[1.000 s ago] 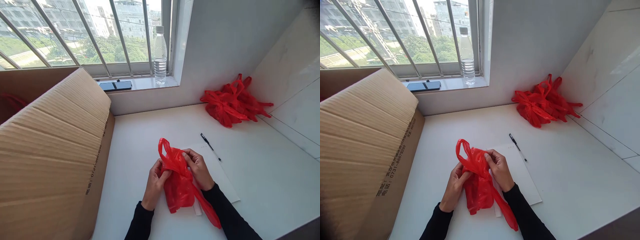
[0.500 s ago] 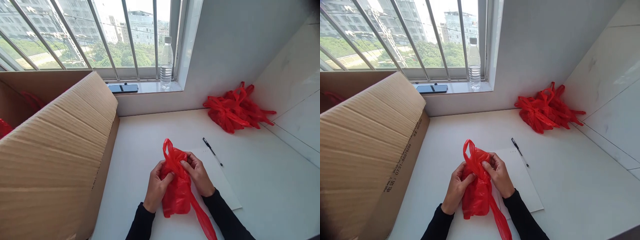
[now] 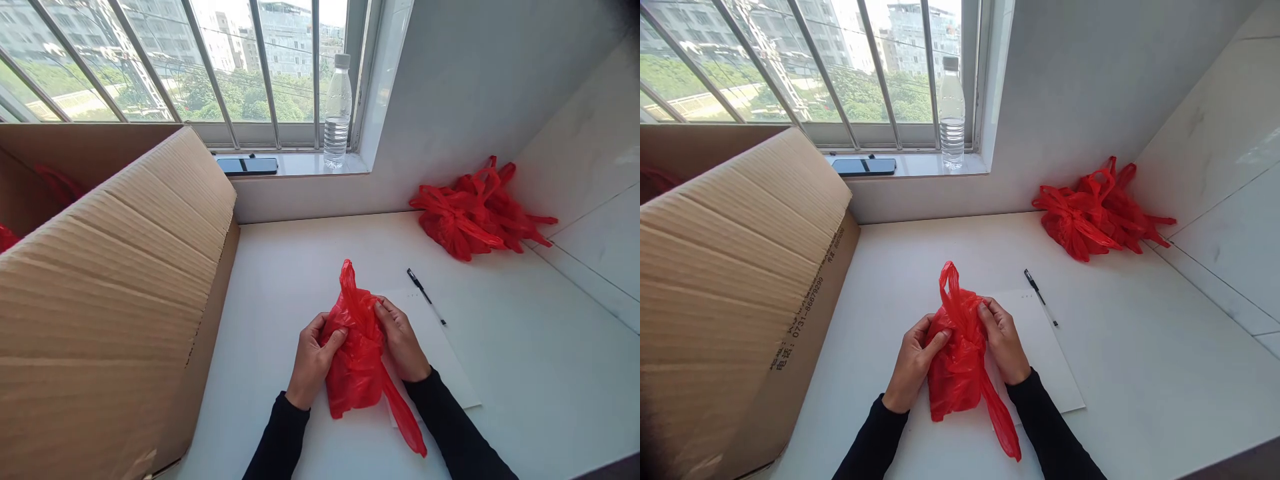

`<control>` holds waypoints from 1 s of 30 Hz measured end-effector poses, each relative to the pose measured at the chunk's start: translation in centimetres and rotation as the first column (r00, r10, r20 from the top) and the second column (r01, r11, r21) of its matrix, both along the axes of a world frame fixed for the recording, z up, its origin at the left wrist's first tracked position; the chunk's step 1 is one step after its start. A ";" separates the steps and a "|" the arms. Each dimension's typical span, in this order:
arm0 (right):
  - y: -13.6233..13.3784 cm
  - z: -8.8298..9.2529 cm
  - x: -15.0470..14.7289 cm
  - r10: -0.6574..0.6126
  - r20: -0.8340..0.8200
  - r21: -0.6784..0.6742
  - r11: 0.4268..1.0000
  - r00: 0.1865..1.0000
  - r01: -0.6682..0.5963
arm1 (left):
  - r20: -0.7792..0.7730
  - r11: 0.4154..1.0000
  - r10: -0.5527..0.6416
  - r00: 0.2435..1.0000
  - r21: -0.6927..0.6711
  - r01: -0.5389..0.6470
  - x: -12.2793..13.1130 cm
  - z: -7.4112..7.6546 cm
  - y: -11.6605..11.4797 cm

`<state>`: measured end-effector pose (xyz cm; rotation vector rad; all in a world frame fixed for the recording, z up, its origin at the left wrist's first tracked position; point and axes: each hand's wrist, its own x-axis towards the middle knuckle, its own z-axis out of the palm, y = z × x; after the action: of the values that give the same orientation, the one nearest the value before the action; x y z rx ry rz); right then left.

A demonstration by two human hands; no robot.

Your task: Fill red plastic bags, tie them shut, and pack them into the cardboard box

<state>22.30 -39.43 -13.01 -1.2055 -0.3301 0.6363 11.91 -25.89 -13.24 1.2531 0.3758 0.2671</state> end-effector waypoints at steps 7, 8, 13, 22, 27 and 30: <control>-0.1 -0.3 0.1 -0.075 0.018 -0.055 0.996 0.997 0.076 | 0.005 0.999 0.025 1.000 -0.040 -0.025 0.0 0.0 -0.2; -0.1 -0.4 0.1 -0.073 0.017 -0.057 0.996 0.997 0.074 | 0.004 0.998 0.034 0.999 -0.047 -0.034 0.0 -0.2 -0.1; -0.2 -0.4 0.2 0.041 -0.033 -0.013 0.999 0.999 -0.042 | 0.013 0.994 0.061 0.998 -0.086 -0.060 0.1 -0.5 0.0; -0.7 -1.2 0.6 -0.059 -0.089 0.019 0.998 0.994 0.061 | 0.018 0.989 -0.008 1.000 -0.145 0.010 -0.1 0.2 0.1; -0.3 -1.1 0.5 -0.082 -0.090 0.024 0.996 0.993 0.085 | -0.001 0.991 -0.007 1.000 -0.132 0.006 0.2 -0.3 0.1; -0.2 -1.1 0.5 -0.068 -0.100 0.036 0.997 0.993 0.072 | 0.003 0.990 0.002 1.000 -0.141 -0.002 0.3 -0.5 0.1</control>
<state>22.84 -39.63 -14.13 -1.1388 -0.2151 0.6232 12.17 -25.79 -13.72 1.1129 0.3869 0.2400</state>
